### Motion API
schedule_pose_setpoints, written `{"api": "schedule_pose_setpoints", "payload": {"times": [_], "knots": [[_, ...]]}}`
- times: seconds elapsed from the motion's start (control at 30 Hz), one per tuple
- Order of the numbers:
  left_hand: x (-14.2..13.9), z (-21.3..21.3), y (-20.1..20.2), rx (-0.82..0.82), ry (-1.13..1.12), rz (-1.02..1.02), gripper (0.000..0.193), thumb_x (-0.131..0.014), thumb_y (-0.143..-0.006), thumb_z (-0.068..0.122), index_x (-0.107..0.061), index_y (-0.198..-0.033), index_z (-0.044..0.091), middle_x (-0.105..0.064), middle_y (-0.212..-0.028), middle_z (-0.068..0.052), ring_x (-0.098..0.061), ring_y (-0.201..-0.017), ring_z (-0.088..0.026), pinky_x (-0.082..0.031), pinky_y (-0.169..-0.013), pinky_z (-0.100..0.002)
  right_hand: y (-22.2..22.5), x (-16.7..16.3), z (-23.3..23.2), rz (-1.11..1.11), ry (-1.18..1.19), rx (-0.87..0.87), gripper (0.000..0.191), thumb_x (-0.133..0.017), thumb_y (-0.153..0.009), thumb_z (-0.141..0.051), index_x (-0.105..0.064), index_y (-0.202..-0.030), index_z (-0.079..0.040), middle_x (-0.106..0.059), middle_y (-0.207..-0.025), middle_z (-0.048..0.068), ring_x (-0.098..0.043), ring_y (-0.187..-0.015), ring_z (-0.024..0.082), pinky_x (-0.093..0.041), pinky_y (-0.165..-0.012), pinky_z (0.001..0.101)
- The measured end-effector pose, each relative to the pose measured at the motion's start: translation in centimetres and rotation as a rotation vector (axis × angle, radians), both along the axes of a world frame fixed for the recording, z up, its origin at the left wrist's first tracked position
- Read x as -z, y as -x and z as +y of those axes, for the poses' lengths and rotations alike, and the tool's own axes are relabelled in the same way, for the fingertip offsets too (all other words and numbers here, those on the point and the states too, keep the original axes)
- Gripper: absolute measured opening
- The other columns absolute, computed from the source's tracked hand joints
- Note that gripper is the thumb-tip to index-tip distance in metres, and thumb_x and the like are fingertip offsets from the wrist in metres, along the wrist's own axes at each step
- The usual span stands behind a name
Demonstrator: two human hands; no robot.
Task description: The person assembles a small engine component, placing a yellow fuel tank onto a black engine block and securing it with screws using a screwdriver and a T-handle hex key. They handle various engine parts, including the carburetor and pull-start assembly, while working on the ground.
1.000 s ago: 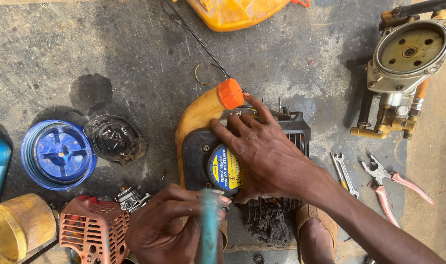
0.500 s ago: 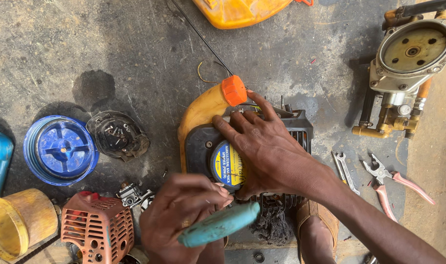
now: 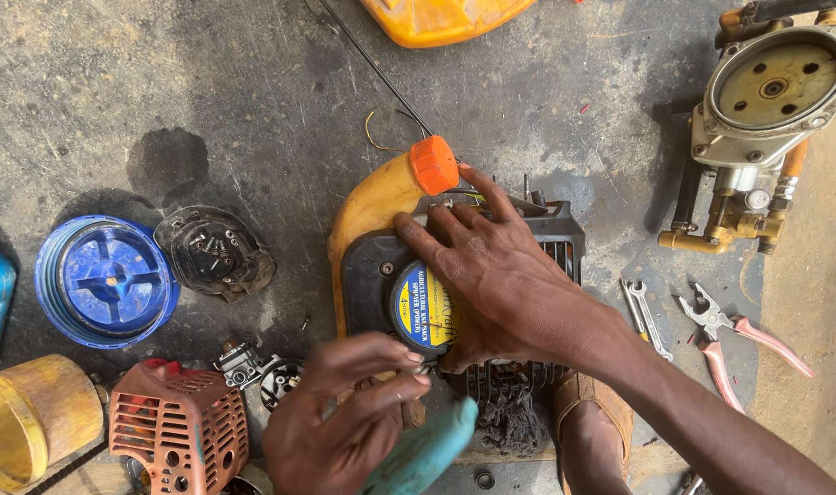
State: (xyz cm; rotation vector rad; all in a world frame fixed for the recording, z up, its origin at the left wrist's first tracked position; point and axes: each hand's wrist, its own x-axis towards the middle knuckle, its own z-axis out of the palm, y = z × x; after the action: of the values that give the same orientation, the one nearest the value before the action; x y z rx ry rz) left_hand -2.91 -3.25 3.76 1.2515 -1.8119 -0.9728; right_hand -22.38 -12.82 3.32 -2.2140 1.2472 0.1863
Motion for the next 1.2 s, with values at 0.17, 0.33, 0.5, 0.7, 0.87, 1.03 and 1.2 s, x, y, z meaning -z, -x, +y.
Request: {"api": "schedule_pose_setpoints", "payload": {"times": [0.17,0.33,0.5,0.7,0.87,1.03,1.2], "knots": [[-0.1,-0.8,-0.3,-0.025,0.047,0.112,0.012,-0.073,-0.09,0.001,-0.072,-0.102,0.004,-0.077,-0.097,-0.009,-0.081,-0.097,-0.019,-0.07,-0.084,-0.032,0.0,0.2,0.0,0.013,0.038,-0.013,0.155,-0.1,-0.025,-0.061,-0.035,-0.155,-0.006,-0.059,-0.12,0.014,-0.055,-0.123,0.036,-0.004,-0.125,0.0555],[0.4,-0.1,-1.1,0.092,0.021,0.154,0.018,-0.069,-0.087,0.013,-0.071,-0.1,0.001,-0.075,-0.097,-0.014,-0.079,-0.1,-0.027,-0.066,-0.087,-0.04,0.0,0.4,0.1,0.014,0.044,-0.016,0.152,-0.1,-0.028,-0.059,-0.035,-0.153,-0.005,-0.058,-0.12,0.015,-0.054,-0.125,0.038,-0.004,-0.123,0.0551],[0.8,0.5,-0.9,0.073,0.085,0.004,0.013,-0.07,-0.092,0.01,-0.07,-0.103,0.002,-0.077,-0.105,-0.013,-0.079,-0.11,-0.027,-0.065,-0.097,-0.042,0.1,0.4,0.2,-0.006,0.046,-0.017,0.151,-0.099,-0.029,-0.059,-0.035,-0.154,-0.004,-0.059,-0.119,0.014,-0.055,-0.124,0.036,-0.004,-0.125,0.0554],[0.3,0.4,0.2,-0.054,0.061,0.023,0.019,-0.082,-0.08,0.005,-0.074,-0.098,0.008,-0.074,-0.098,-0.012,-0.079,-0.094,-0.021,-0.065,-0.081,-0.033,0.0,0.6,0.2,0.029,0.053,-0.022,0.155,-0.099,-0.026,-0.061,-0.035,-0.156,-0.006,-0.059,-0.119,0.013,-0.056,-0.12,0.035,-0.004,-0.126,0.0553],[1.0,-0.8,-0.5,0.014,0.096,0.156,0.019,-0.075,-0.087,-0.006,-0.068,-0.104,0.0,-0.077,-0.097,-0.011,-0.08,-0.097,-0.021,-0.07,-0.087,-0.035,0.2,0.8,0.4,0.023,0.047,-0.026,0.154,-0.099,-0.027,-0.06,-0.035,-0.155,-0.004,-0.059,-0.115,0.014,-0.056,-0.122,0.035,-0.004,-0.125,0.0558],[1.9,0.3,-0.5,0.008,0.061,0.14,0.021,-0.06,-0.089,-0.011,-0.071,-0.1,0.003,-0.078,-0.098,-0.014,-0.081,-0.102,-0.023,-0.065,-0.088,-0.035,0.2,0.7,0.4,-0.006,0.103,-0.029,0.157,-0.099,-0.024,-0.064,-0.036,-0.154,-0.003,-0.06,-0.112,0.013,-0.057,-0.119,0.035,-0.005,-0.126,0.0558],[2.6,0.8,-1.1,0.087,0.129,0.036,0.028,-0.058,-0.082,-0.017,-0.071,-0.096,0.004,-0.074,-0.099,-0.015,-0.079,-0.1,-0.023,-0.064,-0.085,-0.035,0.2,0.8,0.5,-0.031,0.072,-0.019,0.156,-0.1,-0.025,-0.059,-0.035,-0.155,-0.003,-0.06,-0.117,0.014,-0.057,-0.119,0.036,-0.005,-0.125,0.0566]]}}
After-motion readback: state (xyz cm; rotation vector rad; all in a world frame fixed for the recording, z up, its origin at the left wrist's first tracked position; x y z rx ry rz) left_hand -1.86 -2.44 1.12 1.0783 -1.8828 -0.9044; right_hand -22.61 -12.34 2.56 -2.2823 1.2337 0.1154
